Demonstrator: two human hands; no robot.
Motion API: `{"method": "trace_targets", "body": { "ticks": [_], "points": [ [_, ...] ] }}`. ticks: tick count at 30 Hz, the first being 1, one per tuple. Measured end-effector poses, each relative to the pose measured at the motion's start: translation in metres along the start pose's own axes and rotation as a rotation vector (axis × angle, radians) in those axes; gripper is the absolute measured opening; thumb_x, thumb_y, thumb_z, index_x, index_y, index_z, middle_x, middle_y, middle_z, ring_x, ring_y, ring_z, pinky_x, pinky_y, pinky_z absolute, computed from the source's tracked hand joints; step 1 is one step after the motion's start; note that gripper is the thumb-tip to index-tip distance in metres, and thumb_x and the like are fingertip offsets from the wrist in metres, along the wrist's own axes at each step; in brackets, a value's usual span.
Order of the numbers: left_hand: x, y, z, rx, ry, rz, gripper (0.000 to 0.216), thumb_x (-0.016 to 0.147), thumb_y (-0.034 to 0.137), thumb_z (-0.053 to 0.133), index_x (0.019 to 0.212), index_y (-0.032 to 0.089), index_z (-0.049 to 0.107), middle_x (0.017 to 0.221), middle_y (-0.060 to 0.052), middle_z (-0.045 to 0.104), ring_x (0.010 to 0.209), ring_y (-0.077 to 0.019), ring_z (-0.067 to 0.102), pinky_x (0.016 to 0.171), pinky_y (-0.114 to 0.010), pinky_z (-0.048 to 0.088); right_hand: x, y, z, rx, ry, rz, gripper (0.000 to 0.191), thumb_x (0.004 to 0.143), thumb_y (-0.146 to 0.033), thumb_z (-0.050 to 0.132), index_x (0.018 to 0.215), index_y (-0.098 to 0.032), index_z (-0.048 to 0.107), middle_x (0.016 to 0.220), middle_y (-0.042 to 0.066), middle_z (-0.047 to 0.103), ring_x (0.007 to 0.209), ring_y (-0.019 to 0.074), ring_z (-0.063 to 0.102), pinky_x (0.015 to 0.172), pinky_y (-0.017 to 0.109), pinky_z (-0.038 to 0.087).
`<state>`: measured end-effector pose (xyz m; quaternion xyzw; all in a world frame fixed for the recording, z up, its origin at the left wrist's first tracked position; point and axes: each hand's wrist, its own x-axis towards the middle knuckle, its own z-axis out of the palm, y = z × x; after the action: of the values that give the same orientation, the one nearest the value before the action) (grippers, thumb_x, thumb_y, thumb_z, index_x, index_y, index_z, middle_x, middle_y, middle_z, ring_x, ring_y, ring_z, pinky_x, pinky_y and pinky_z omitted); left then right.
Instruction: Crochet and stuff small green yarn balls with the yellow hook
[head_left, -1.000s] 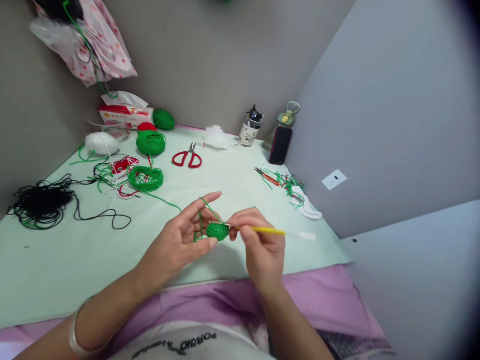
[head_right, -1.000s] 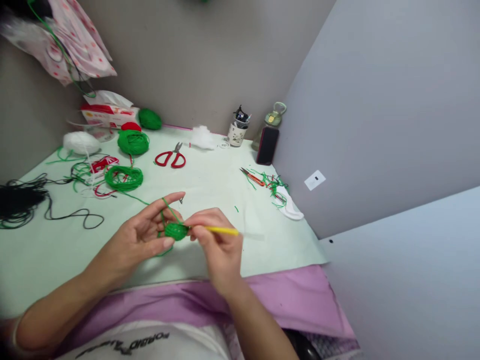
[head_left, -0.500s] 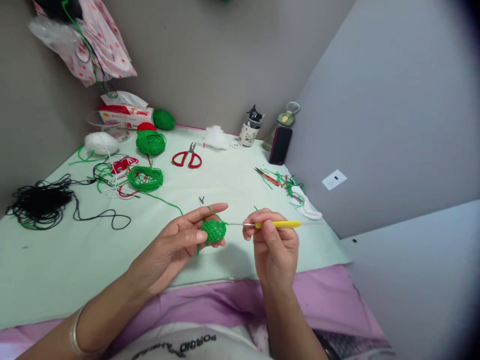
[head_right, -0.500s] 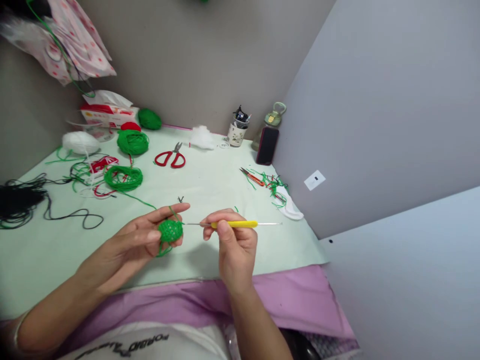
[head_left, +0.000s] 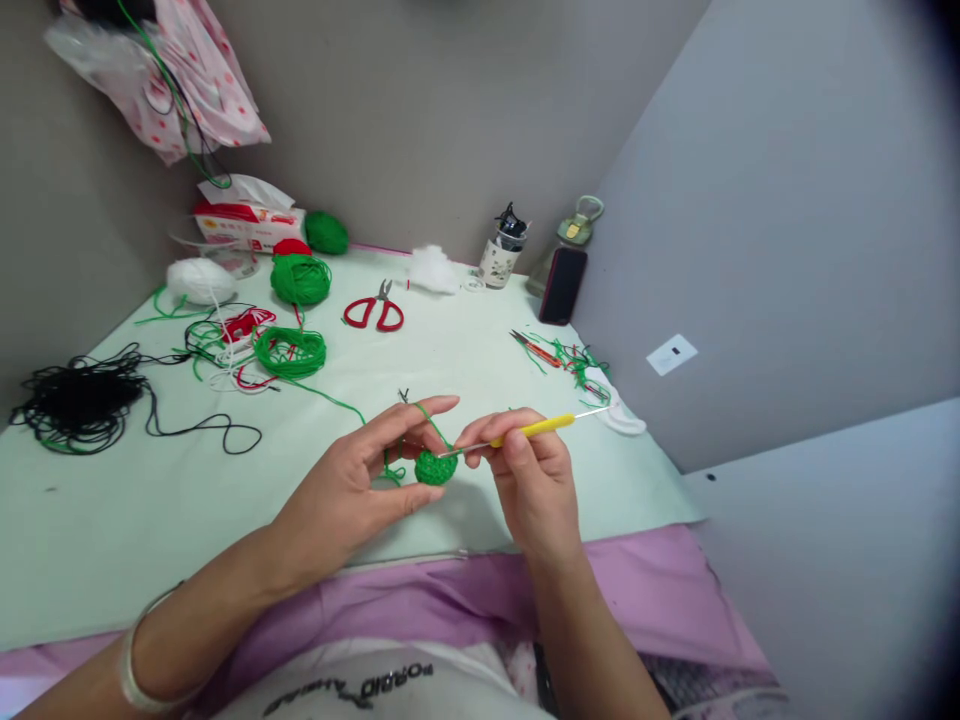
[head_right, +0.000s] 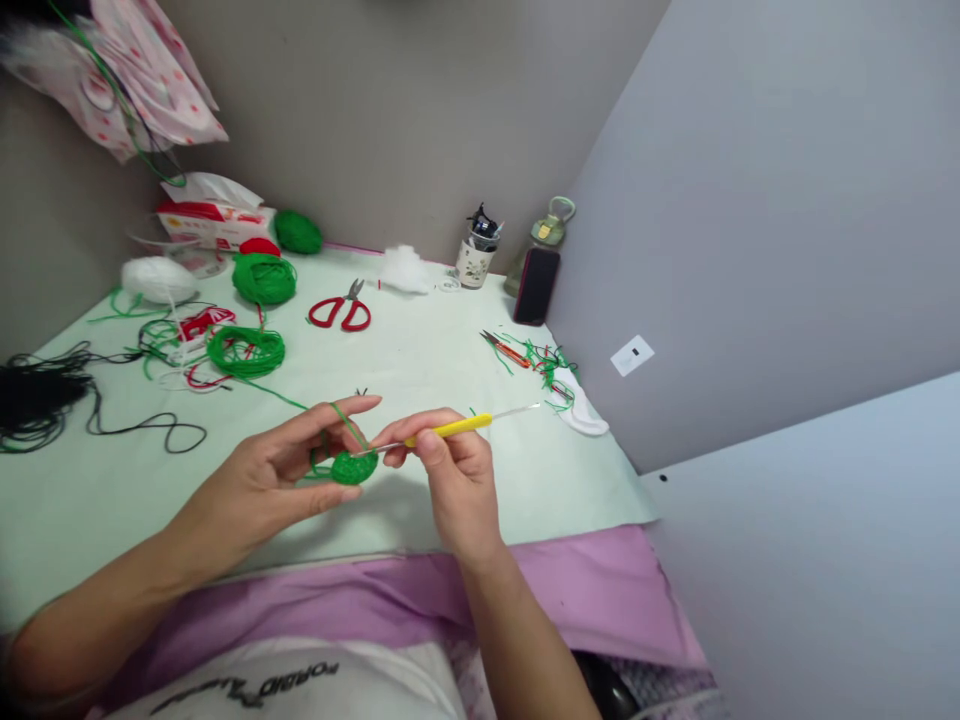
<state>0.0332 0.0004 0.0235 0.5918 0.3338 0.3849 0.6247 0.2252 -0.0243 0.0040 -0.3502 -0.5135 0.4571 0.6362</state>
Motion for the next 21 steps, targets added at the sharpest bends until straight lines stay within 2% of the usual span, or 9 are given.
{"method": "trace_targets", "body": {
  "ticks": [4, 10, 16, 21],
  "points": [
    [0.001, 0.001, -0.001, 0.046, -0.002, 0.019, 0.058, 0.081, 0.017, 0.080, 0.134, 0.037, 0.070, 0.098, 0.001, 0.066, 0.097, -0.0179, 0.060, 0.097, -0.033, 0.050, 0.002, -0.003, -0.006, 0.021, -0.078, 0.013, 0.023, 0.101, -0.040, 0.060, 0.094, -0.022, 0.071, 0.087, 0.005, 0.076, 0.081, 0.0171, 0.070, 0.074, 0.033, 0.059],
    [0.001, 0.002, -0.003, 0.169, -0.008, 0.061, 0.054, 0.083, 0.018, 0.077, 0.134, 0.036, 0.070, 0.099, 0.000, 0.067, 0.094, -0.0186, 0.060, 0.098, -0.035, 0.050, 0.003, -0.013, -0.008, -0.113, -0.150, -0.054, 0.020, 0.103, -0.034, 0.057, 0.099, -0.023, 0.074, 0.092, 0.005, 0.077, 0.085, 0.0181, 0.073, 0.076, 0.035, 0.061],
    [0.004, 0.000, -0.006, 0.315, -0.039, 0.166, 0.055, 0.085, 0.014, 0.071, 0.135, 0.034, 0.070, 0.096, 0.000, 0.069, 0.094, -0.0194, 0.064, 0.101, -0.036, 0.048, 0.002, -0.029, -0.010, -0.416, -0.260, -0.120, 0.020, 0.104, -0.024, 0.054, 0.100, -0.023, 0.073, 0.093, 0.004, 0.075, 0.090, 0.0179, 0.072, 0.083, 0.035, 0.058],
    [0.006, -0.008, -0.003, 0.387, 0.009, 0.221, 0.048, 0.085, 0.011, 0.069, 0.127, 0.032, 0.075, 0.095, 0.000, 0.071, 0.091, -0.0196, 0.067, 0.096, -0.036, 0.050, 0.000, -0.031, -0.004, -0.671, -0.335, -0.321, 0.018, 0.103, -0.017, 0.053, 0.109, -0.024, 0.068, 0.097, 0.005, 0.075, 0.094, 0.0184, 0.070, 0.082, 0.036, 0.059]
  ]
}}
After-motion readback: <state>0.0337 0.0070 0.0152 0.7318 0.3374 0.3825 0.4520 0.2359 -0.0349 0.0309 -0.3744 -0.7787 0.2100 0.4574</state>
